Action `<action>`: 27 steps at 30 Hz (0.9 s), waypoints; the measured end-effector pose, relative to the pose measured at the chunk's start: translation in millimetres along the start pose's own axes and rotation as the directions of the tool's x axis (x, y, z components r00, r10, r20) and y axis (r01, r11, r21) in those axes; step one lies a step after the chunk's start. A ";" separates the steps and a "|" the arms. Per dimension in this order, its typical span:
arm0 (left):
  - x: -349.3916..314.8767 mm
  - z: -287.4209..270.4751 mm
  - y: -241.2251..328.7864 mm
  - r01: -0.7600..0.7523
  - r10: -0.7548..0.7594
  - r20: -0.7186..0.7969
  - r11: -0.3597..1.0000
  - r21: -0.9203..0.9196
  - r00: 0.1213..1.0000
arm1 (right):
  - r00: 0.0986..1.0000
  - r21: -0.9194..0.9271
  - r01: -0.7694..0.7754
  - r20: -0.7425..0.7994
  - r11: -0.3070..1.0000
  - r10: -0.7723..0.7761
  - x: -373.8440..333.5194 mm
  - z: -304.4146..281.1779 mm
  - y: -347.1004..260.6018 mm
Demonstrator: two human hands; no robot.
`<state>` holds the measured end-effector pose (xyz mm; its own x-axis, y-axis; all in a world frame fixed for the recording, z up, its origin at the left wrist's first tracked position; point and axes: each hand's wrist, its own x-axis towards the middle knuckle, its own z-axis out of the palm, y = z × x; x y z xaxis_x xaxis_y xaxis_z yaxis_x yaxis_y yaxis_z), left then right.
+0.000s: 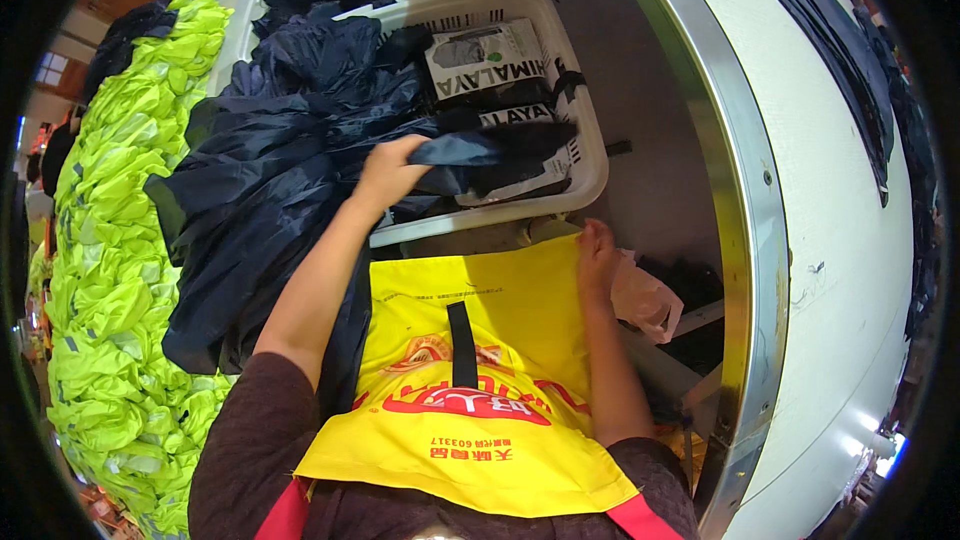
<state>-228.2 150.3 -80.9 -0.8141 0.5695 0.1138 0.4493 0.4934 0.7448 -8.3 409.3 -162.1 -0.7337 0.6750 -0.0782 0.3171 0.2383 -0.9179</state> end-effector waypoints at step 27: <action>-182.1 -51.9 90.4 -0.076 0.064 -0.173 0.995 -0.066 0.983 | 0.415 0.418 0.520 0.638 0.745 -0.648 -169.1 6.7 -255.9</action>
<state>-58.5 57.1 -0.3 -0.8350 0.4777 0.2730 0.4848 0.4040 0.7757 30.5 229.6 83.4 -0.8938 -0.3199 0.3142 -0.3966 0.2369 -0.8869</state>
